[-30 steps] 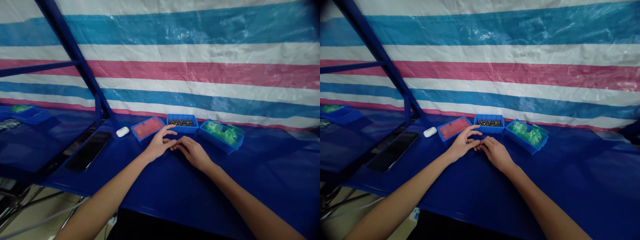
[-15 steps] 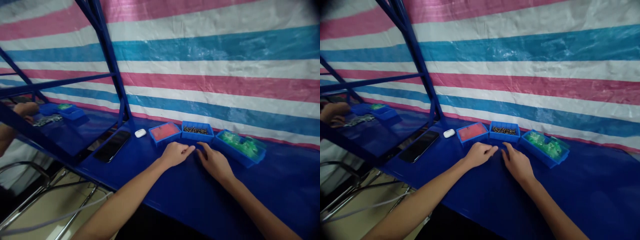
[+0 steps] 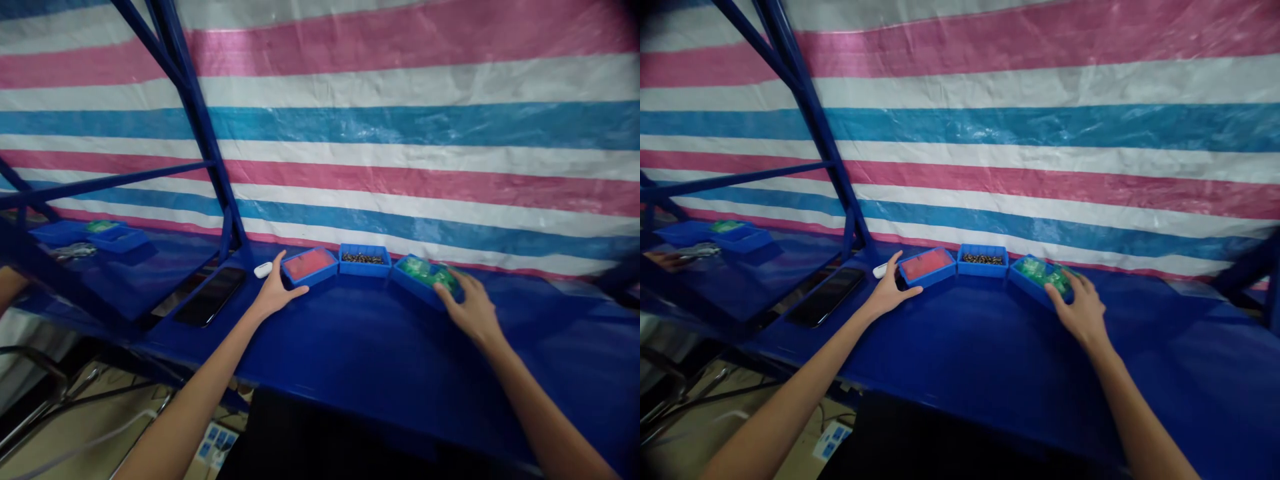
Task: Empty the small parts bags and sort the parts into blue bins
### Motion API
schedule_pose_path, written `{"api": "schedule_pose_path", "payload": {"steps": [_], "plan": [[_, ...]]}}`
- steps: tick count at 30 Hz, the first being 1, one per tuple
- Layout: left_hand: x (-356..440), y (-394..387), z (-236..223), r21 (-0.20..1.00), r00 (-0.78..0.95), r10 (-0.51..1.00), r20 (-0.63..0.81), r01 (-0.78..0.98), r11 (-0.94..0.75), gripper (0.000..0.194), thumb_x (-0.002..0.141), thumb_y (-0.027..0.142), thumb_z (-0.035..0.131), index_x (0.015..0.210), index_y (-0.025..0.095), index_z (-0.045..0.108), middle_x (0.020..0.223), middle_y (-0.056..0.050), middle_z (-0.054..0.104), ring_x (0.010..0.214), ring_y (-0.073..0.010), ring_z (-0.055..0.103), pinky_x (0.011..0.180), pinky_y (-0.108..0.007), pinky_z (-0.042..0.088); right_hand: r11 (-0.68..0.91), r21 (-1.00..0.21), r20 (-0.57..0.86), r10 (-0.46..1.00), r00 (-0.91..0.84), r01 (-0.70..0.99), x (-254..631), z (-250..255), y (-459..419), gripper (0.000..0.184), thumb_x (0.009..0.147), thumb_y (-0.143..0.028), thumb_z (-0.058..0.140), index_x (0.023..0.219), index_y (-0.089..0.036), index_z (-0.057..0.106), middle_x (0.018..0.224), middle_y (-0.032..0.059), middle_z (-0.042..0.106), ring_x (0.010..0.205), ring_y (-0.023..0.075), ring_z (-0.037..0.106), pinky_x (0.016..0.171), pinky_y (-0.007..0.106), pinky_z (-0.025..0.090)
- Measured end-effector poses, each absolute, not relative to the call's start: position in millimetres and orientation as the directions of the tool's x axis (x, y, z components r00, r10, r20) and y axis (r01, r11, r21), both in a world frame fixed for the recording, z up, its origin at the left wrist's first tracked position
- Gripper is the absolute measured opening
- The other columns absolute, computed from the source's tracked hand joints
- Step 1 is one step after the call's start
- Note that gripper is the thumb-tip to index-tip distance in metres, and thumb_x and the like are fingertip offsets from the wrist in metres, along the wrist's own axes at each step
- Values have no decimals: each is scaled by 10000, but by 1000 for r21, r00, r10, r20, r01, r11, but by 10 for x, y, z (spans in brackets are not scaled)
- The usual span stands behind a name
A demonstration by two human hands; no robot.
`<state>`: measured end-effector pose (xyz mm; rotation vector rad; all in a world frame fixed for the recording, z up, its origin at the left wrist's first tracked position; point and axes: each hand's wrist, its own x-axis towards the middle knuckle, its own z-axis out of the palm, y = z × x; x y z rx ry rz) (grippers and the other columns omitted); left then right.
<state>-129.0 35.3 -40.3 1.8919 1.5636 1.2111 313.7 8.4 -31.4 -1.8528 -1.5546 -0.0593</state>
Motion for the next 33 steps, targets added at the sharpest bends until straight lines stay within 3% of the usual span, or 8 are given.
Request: {"api": "schedule_pose_path", "payload": {"steps": [3, 8, 13, 16, 19, 23, 27, 33], "plan": [[-1253, 457, -410, 822, -87, 950, 300, 529, -211, 1189, 588, 466, 823, 1504, 232, 101, 1434, -163, 400, 1294, -286, 449, 1068, -440, 368, -14, -526, 415, 868, 271, 851, 3131, -454, 106, 724, 769, -682, 550, 1360, -270, 490, 1421, 153, 359, 1295, 363, 407, 1000, 556, 368], [-1108, 239, -290, 780, -243, 925, 292, 620, -84, 1068, 580, 517, 814, 1451, 184, 293, 1399, -166, 453, 1271, -324, 462, 1045, -461, 390, -72, -588, 329, 888, 320, 806, 3076, -376, -38, 965, 677, -673, 643, 1479, -277, 280, 1366, 174, 387, 1227, 381, 450, 944, 544, 395], [-743, -311, -96, 541, -220, 754, 619, 815, -206, 918, 661, 401, 790, 1438, 246, 326, 1394, -117, 465, 1270, -342, 424, 1046, -501, 376, -184, -526, 399, 809, 432, 830, 2696, -262, -429, 915, 663, -594, 686, 1444, -279, 328, 1276, 178, 444, 1130, 399, 490, 879, 587, 389], [-425, -507, -48, 356, -62, 682, 729, 884, -301, 893, 670, 225, 786, 1440, 229, 334, 1388, -119, 473, 1254, -342, 409, 1060, -534, 350, -88, -381, 604, 730, 320, 920, 2355, -195, -626, 800, 698, -481, 695, 1406, -282, 381, 1296, 163, 434, 1152, 386, 456, 904, 574, 369], [-106, -573, -47, 105, 222, 658, 719, 902, -419, 825, 734, 103, 705, 1461, 228, 337, 1414, -107, 465, 1253, -349, 409, 1037, -512, 389, 72, -116, 702, 711, 30, 991, 2068, -137, -705, 681, 758, -268, 664, 1387, -317, 407, 1378, 157, 384, 1237, 372, 402, 943, 549, 355], [123, -590, -56, -148, 467, 565, 680, 842, -518, 667, 891, 58, 484, 1496, 241, 275, 1434, -61, 465, 1286, -294, 412, 1016, -429, 450, 317, 216, 630, 677, -380, 923, 1911, -135, -705, 669, 822, -72, 515, 1435, -290, 360, 1434, 163, 394, 1317, 368, 335, 900, 492, 421], [39, -592, -89, -303, 593, 501, 631, 783, -544, 610, 919, 68, 445, 1487, 234, 299, 1451, -33, 452, 1297, -273, 413, 1012, -397, 480, 373, 334, 590, 634, -500, 866, 1952, -183, -721, 565, 869, -92, 483, 1412, -231, 410, 1450, 177, 422, 1336, 369, 341, 879, 493, 439], [-251, -483, -97, -428, 678, 472, 563, 728, -535, 627, 920, 50, 436, 1485, 285, 296, 1446, -15, 457, 1323, -261, 399, 1024, -402, 476, 448, 535, 479, 538, -694, 717, 2083, -140, -677, 636, 898, -81, 468, 1464, -318, 301, 1484, 104, 412, 1337, 282, 379, 861, 422, 459]]}}
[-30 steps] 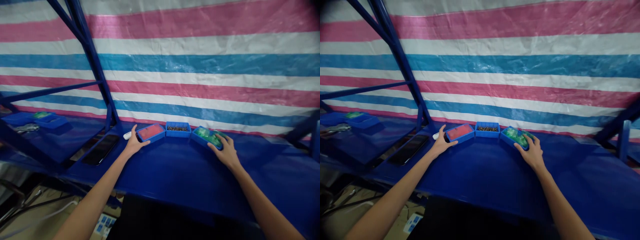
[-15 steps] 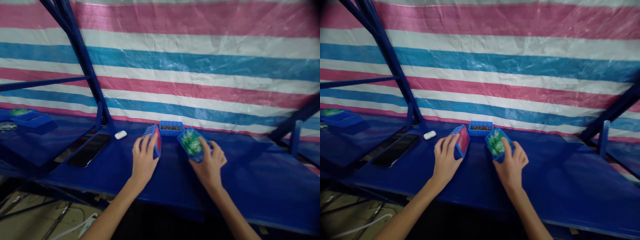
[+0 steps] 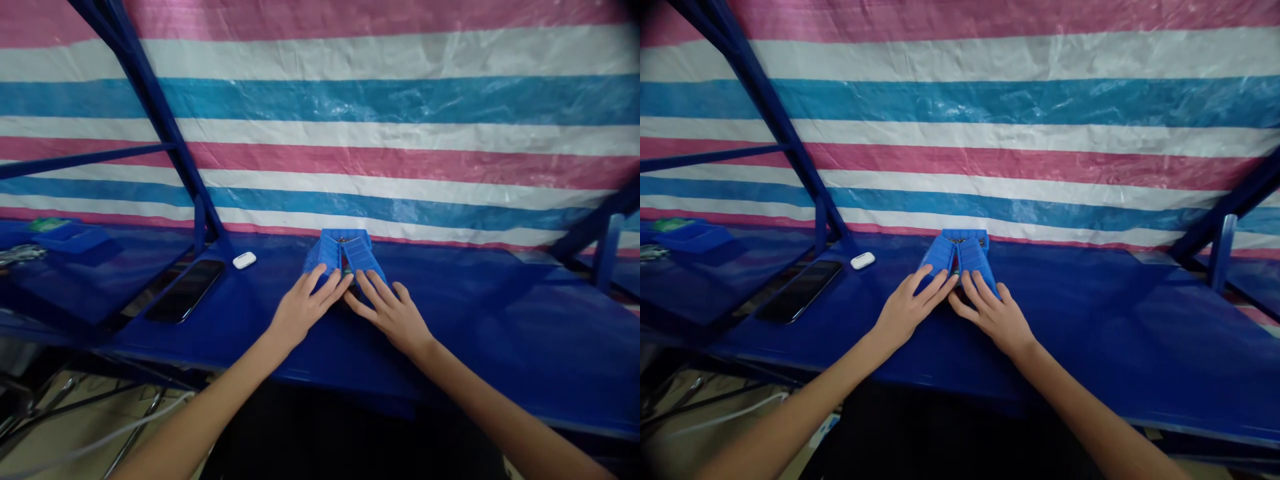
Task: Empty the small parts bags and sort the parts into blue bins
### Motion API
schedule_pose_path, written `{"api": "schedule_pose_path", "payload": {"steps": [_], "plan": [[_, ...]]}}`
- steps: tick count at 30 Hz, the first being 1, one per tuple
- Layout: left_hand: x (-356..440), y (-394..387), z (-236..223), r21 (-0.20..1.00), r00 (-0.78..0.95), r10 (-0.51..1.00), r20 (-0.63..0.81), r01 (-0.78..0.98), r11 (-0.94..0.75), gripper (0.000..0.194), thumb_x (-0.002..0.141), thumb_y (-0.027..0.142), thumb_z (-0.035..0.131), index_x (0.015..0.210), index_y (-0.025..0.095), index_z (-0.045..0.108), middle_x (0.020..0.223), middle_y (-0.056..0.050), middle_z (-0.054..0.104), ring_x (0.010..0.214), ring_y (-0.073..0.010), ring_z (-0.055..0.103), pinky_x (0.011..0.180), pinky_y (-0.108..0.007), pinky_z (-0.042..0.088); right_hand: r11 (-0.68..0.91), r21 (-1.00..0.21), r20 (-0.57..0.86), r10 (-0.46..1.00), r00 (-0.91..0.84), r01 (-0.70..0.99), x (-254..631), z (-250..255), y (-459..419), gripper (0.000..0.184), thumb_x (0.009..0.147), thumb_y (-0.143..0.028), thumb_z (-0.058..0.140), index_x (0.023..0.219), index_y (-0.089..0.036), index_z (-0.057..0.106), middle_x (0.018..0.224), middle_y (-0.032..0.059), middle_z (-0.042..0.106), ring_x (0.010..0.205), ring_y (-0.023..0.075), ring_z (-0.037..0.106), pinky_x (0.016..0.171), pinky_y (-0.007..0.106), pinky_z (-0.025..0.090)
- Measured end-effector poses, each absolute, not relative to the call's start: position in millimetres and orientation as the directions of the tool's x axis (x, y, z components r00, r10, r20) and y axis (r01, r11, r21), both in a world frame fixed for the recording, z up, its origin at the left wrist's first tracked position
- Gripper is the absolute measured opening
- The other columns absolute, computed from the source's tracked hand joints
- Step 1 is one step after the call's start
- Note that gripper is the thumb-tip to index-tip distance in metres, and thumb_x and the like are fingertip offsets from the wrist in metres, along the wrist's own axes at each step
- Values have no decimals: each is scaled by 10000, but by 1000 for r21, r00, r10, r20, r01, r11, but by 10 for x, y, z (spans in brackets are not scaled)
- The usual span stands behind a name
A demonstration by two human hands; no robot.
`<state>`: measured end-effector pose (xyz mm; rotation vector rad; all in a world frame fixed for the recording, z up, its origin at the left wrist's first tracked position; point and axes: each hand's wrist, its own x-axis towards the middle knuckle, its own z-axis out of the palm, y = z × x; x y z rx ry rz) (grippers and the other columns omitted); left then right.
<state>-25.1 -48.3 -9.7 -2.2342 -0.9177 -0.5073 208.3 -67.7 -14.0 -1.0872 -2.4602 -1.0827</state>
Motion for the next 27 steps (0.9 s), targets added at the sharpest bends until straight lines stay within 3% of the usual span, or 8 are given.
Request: {"api": "schedule_pose_path", "payload": {"steps": [5, 10, 15, 20, 24, 27], "plan": [[-418, -388, 6, -467, 727, 507, 464, 686, -558, 647, 926, 40, 395, 1500, 299, 244, 1441, -28, 459, 1332, -279, 381, 1009, -443, 469, 587, 530, 364, 494, -789, 612, 2097, -11, -606, 757, 893, -15, 439, 1491, -402, 185, 1493, 37, 400, 1346, 236, 367, 890, 391, 469], [-552, -367, 140, -463, 701, 553, 450, 713, -527, 689, 893, 1, 380, 1510, 267, 226, 1441, -60, 451, 1325, -303, 357, 996, -475, 467, 617, 481, 371, 501, -782, 623, 2123, 111, -632, 852, 872, 16, 441, 1493, -458, 103, 1483, 7, 408, 1340, 227, 379, 912, 387, 465], [-737, -458, 97, -261, 444, 667, 598, 895, -362, 760, 848, -13, 416, 1506, 319, 231, 1433, -79, 421, 1318, -324, 336, 1028, -500, 428, 436, 505, 476, 580, -662, 745, 2243, 15, -777, 846, 847, 12, 455, 1505, -414, 135, 1481, 68, 416, 1329, 282, 392, 887, 447, 446], [-839, -622, -36, -88, 190, 728, 658, 980, -176, 725, 824, 72, 537, 1464, 343, 331, 1413, -120, 362, 1316, -366, 307, 1031, -541, 391, 261, 308, 637, 658, -402, 915, 2291, -157, -941, 845, 831, -37, 507, 1516, -371, 142, 1479, 127, 407, 1291, 333, 421, 908, 506, 382], [-850, -717, -62, 35, 38, 750, 660, 996, -82, 741, 771, 181, 661, 1447, 263, 369, 1420, -173, 303, 1290, -409, 309, 1017, -559, 368, 221, 224, 648, 693, -314, 949, 2363, -155, -971, 801, 843, -107, 535, 1519, -333, 168, 1475, 143, 402, 1295, 349, 403, 922, 515, 356], [-874, -740, -82, 58, -17, 751, 660, 998, -29, 733, 769, 253, 682, 1436, 216, 380, 1399, -206, 299, 1257, -417, 333, 985, -546, 383, 167, 237, 672, 683, -285, 957, 2472, -154, -945, 804, 840, -117, 548, 1515, -338, 173, 1465, 138, 418, 1298, 337, 403, 915, 505, 356]]}}
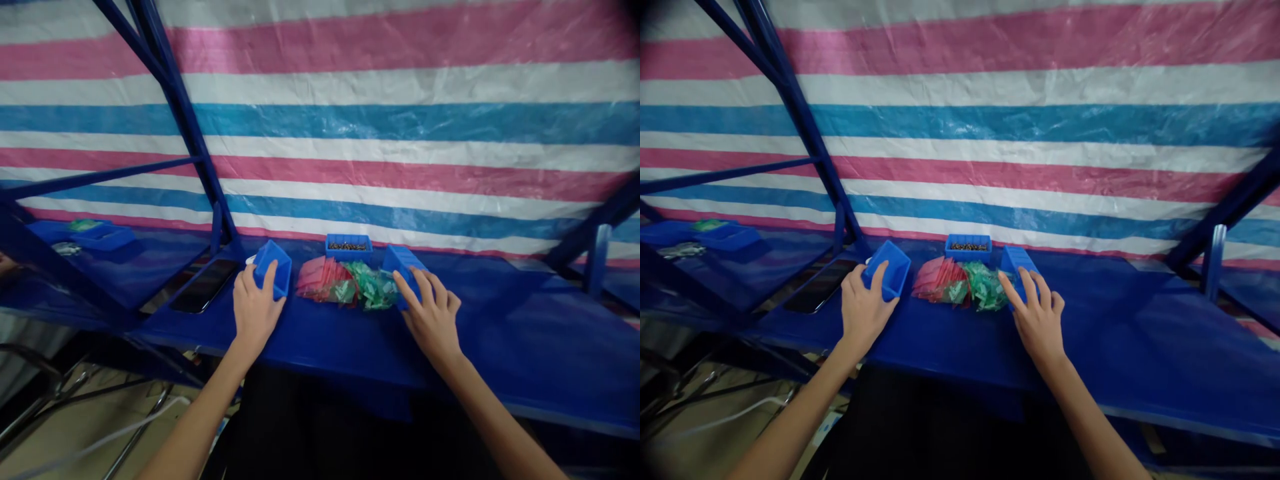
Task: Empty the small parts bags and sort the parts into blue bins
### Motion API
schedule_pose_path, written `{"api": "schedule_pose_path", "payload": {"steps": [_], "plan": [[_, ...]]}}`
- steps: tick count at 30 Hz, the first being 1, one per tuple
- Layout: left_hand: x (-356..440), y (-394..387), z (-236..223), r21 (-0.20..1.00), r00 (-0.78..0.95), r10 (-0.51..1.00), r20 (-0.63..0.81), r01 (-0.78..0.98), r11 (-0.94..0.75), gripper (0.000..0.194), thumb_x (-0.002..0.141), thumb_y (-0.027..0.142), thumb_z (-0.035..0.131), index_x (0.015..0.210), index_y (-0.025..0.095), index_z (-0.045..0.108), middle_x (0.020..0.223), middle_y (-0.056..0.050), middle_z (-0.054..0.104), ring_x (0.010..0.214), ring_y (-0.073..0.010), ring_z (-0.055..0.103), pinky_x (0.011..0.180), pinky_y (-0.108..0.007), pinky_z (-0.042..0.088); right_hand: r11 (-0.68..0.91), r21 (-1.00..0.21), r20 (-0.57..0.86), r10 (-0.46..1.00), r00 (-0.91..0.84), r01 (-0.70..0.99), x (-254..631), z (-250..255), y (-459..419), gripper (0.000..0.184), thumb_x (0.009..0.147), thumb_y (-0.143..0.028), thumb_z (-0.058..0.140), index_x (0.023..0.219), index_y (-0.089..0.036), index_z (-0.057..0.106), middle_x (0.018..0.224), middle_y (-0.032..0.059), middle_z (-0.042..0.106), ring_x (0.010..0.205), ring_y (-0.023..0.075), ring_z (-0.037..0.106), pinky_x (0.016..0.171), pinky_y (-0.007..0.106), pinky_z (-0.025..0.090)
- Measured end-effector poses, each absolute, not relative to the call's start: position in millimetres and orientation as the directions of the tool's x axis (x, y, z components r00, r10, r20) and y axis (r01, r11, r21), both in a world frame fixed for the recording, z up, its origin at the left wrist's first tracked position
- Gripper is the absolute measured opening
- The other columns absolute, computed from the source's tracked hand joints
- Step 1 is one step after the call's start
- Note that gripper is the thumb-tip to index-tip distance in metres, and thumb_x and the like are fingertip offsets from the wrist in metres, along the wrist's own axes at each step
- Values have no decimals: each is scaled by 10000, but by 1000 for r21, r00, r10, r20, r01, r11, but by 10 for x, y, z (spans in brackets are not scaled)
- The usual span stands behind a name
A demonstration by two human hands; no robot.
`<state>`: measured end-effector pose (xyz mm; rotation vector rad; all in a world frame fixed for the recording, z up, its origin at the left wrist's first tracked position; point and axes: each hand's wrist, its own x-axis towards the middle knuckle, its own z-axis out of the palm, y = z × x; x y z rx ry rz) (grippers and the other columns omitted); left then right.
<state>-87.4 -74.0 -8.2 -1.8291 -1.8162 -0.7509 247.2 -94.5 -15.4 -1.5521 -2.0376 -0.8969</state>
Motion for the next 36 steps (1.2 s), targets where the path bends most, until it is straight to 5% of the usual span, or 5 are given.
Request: {"api": "schedule_pose_path", "payload": {"steps": [10, 18, 25, 30, 36], "plan": [[-875, -741, -140, 152, -164, 761, 628, 985, 86, 680, 862, 458, 552, 1445, 175, 347, 1440, -233, 287, 1277, -436, 305, 962, -577, 355, 293, 545, 539, 595, -596, 785, 2722, 157, -813, 914, 791, 41, 463, 1471, -493, 167, 1494, 3, 410, 1342, 266, 392, 954, 473, 356], [-863, -745, -157, 165, -187, 788, 586, 980, 109, 741, 857, 533, 529, 1466, 170, 313, 1502, -233, 234, 1250, -459, 349, 928, -592, 365, 150, 2, 743, 662, -102, 989, 3089, 16, -675, 845, 804, -278, 646, 1509, -294, 181, 1465, 144, 399, 1307, 382, 383, 987, 554, 324], [-848, -716, -104, 191, -205, 803, 560, 975, 116, 704, 870, 541, 508, 1438, 152, 362, 1497, -220, 284, 1293, -429, 333, 969, -572, 341, -142, -555, 532, 697, 481, 820, 3258, -299, -716, 1147, 655, -542, 736, 1526, -167, 91, 1474, 208, 331, 1307, 428, 360, 1028, 577, 331], [-811, -711, -84, 219, -200, 769, 607, 972, 80, 611, 876, 484, 538, 1384, 161, 437, 1481, -207, 334, 1335, -398, 314, 1028, -585, 266, -255, -632, 392, 709, 586, 732, 3222, -323, -785, 1160, 641, -653, 703, 1508, -92, 176, 1451, 270, 357, 1305, 466, 357, 1019, 620, 329], [-842, -899, 250, 215, -15, 607, 795, 942, -259, 260, 860, 257, 617, 1117, 219, 633, 1175, -109, 626, 1197, -302, 504, 1002, -487, 385, -137, -397, 709, 583, 398, 907, 2965, 244, -962, 929, 733, -620, 664, 1466, -158, 330, 1542, 241, 170, 1385, 486, 185, 1000, 709, 254]]}}
